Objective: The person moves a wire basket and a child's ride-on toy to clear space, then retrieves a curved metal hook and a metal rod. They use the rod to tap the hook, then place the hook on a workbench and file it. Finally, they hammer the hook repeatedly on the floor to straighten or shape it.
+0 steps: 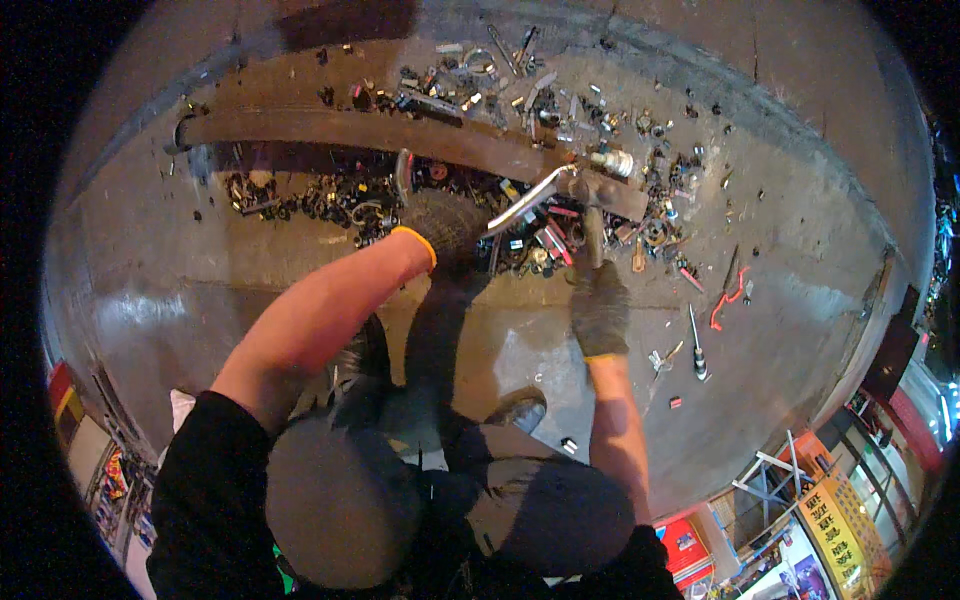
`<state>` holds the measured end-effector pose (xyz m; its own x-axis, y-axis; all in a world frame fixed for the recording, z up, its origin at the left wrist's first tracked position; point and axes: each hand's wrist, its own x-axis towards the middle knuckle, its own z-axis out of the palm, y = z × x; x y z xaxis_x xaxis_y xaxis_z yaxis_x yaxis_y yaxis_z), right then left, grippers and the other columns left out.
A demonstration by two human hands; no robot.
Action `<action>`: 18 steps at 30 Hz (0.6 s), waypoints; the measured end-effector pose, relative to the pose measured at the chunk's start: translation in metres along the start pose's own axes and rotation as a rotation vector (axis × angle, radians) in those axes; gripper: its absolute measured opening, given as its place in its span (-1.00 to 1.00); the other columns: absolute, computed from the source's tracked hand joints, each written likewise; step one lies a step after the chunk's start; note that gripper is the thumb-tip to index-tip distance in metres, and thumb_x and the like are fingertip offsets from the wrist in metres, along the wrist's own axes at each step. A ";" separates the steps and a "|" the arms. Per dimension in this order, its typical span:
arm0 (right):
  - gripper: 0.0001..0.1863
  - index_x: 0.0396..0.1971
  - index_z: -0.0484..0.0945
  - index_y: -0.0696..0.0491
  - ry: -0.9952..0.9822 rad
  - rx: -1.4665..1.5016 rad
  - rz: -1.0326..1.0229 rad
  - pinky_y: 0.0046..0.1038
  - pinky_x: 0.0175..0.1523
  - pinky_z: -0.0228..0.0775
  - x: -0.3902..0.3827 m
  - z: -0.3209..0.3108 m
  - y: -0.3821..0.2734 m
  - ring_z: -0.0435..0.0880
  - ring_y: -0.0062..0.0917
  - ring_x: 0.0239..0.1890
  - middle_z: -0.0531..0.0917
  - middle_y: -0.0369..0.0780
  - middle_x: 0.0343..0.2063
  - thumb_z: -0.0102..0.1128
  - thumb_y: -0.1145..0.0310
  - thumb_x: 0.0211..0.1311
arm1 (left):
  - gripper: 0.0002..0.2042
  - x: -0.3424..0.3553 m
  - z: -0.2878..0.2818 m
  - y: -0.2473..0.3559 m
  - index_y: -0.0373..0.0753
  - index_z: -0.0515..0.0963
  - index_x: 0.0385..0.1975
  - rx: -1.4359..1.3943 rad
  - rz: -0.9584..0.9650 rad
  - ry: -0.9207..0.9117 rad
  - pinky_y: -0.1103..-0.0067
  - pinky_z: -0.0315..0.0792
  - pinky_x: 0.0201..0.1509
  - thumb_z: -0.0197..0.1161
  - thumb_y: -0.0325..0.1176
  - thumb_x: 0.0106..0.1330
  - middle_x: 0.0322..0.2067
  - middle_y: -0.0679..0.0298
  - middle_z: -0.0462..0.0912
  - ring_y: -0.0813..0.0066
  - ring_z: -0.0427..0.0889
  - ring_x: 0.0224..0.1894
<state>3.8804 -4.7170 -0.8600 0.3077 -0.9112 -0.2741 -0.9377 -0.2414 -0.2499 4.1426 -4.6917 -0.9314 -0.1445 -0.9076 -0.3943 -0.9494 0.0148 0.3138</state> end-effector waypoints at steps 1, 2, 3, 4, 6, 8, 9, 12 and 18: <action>-0.67 -0.06 0.56 0.15 0.035 -0.169 -0.172 -0.16 -0.32 0.53 0.002 -0.004 0.002 0.66 -0.03 -0.35 0.67 0.02 -0.30 0.20 0.22 0.35 | -0.51 0.003 0.000 -0.002 -0.05 0.58 0.16 -0.003 -0.001 -0.047 -0.31 0.14 0.26 0.04 0.04 0.33 -0.06 -0.11 0.70 -0.05 0.75 -0.19; -0.67 -0.05 0.56 0.15 0.007 -0.351 -0.288 -0.17 -0.35 0.52 -0.001 -0.014 0.002 0.66 -0.06 -0.36 0.67 0.02 -0.31 0.18 0.22 0.37 | -0.51 0.003 0.000 -0.002 -0.05 0.59 0.15 -0.011 0.016 -0.152 -0.24 0.21 0.25 0.05 0.03 0.32 -0.07 -0.09 0.71 -0.05 0.75 -0.18; -0.70 -0.09 0.57 0.15 -0.060 0.266 0.200 -0.24 -0.42 0.47 -0.007 -0.027 0.000 0.66 -0.17 -0.41 0.66 0.02 -0.34 0.21 0.24 0.36 | -0.52 0.006 -0.001 -0.004 -0.05 0.61 0.13 -0.036 0.042 -0.343 -0.18 0.28 0.23 0.05 0.02 0.31 -0.08 -0.07 0.72 -0.05 0.75 -0.18; -0.70 -0.11 0.57 0.16 0.080 0.601 0.200 -0.24 -0.42 0.46 -0.013 -0.040 -0.004 0.66 -0.18 -0.41 0.66 0.01 -0.34 0.21 0.23 0.36 | -0.53 0.005 -0.001 -0.004 -0.05 0.62 0.11 -0.031 0.045 -0.363 -0.11 0.35 0.21 0.06 0.01 0.31 -0.09 -0.05 0.73 -0.05 0.75 -0.17; -0.69 -0.14 0.57 0.17 0.262 1.139 0.290 -0.25 -0.40 0.45 -0.023 -0.054 -0.014 0.65 -0.19 -0.42 0.66 0.00 -0.34 0.21 0.21 0.37 | -0.58 0.004 -0.003 -0.004 -0.09 0.68 -0.01 -0.009 0.053 -0.391 -0.04 0.49 0.07 0.10 -0.01 0.28 -0.19 -0.04 0.76 -0.04 0.76 -0.20; -0.70 -0.15 0.58 0.16 0.327 1.260 0.275 -0.26 -0.37 0.45 -0.025 -0.051 -0.021 0.64 -0.19 -0.42 0.66 -0.02 -0.34 0.19 0.20 0.38 | -0.66 0.003 -0.009 -0.004 -0.11 0.73 -0.17 0.000 0.044 -0.352 0.09 0.59 -0.08 0.12 -0.09 0.28 -0.27 -0.01 0.77 0.00 0.77 -0.22; -0.70 -0.14 0.58 0.14 0.365 1.204 0.183 -0.26 -0.36 0.45 -0.022 -0.043 -0.023 0.64 -0.19 -0.42 0.66 -0.04 -0.34 0.18 0.19 0.39 | -0.68 0.001 -0.012 -0.003 -0.12 0.73 -0.15 -0.005 0.043 -0.329 0.12 0.60 -0.09 0.14 -0.14 0.26 -0.25 0.00 0.77 0.02 0.77 -0.20; -0.70 -0.11 0.59 0.10 0.368 0.331 -0.143 -0.24 -0.33 0.46 -0.001 -0.012 -0.014 0.64 -0.20 -0.41 0.67 -0.07 -0.31 0.14 0.16 0.42 | -0.70 0.001 -0.021 0.000 -0.12 0.72 -0.12 -0.031 0.027 -0.349 0.14 0.61 -0.09 0.16 -0.20 0.25 -0.21 0.02 0.77 0.05 0.78 -0.18; -0.59 -0.15 0.56 0.08 0.075 0.971 0.444 -0.48 -0.62 0.28 -0.018 -0.042 0.000 0.44 -0.64 -0.68 0.46 -0.34 -0.67 0.06 -0.02 0.50 | -0.70 0.000 -0.021 -0.002 -0.06 0.69 -0.08 -0.025 0.061 -0.238 0.00 0.53 -0.03 0.12 -0.18 0.28 -0.20 0.01 0.76 -0.01 0.76 -0.19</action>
<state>3.8685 -4.7148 -0.8161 -0.0714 -0.8784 -0.4726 -0.4235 0.4557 -0.7829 4.1499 -4.7006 -0.9141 -0.2654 -0.7809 -0.5655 -0.9301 0.0530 0.3634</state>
